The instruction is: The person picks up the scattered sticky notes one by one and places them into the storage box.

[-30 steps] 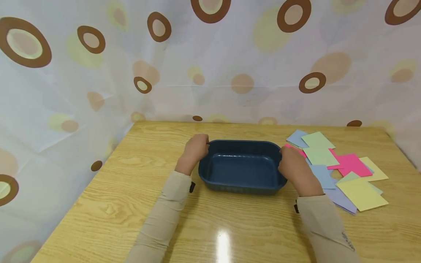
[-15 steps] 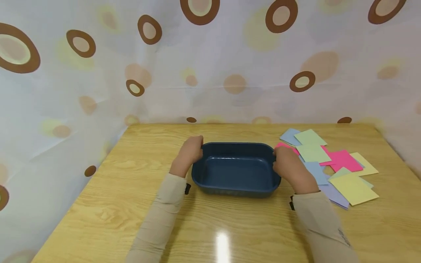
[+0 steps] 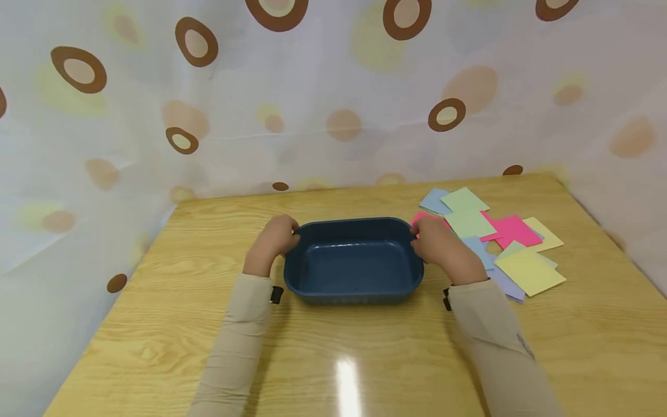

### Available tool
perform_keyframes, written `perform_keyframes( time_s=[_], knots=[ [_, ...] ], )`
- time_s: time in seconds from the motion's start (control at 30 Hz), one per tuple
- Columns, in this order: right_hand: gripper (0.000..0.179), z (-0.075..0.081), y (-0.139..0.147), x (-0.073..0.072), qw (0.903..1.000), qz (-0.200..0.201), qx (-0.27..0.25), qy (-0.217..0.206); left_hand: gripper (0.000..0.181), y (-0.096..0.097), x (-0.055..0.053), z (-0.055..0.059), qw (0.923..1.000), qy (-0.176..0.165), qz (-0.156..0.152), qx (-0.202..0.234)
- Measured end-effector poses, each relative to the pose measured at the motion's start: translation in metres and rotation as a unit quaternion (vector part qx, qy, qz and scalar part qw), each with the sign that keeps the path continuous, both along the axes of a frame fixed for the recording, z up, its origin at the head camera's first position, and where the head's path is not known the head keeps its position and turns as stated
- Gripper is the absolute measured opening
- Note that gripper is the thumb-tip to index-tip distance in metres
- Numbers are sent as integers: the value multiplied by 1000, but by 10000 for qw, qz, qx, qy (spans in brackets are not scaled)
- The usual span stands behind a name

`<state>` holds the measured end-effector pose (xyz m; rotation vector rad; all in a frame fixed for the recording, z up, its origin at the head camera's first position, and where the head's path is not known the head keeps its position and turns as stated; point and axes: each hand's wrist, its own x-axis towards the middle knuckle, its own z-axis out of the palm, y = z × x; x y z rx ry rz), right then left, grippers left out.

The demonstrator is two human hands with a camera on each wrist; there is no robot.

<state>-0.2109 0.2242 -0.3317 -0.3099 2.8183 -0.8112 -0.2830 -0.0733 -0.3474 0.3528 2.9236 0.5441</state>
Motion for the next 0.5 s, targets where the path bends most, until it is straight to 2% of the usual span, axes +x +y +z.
perform_keyframes(
  time_s=[0.23,0.37,0.5],
  knots=[
    [31,-3,10,-10,9994,107,-314,18,36,-12,0,3,9996,-235,139,113],
    [32,-6,41,-9,9993,-194,-171,278,37,-13,1,3,9994,-301,144,39],
    [34,-10,87,-3,9969,-615,223,444,37,-13,2,2,9992,-368,151,7]
  ],
)
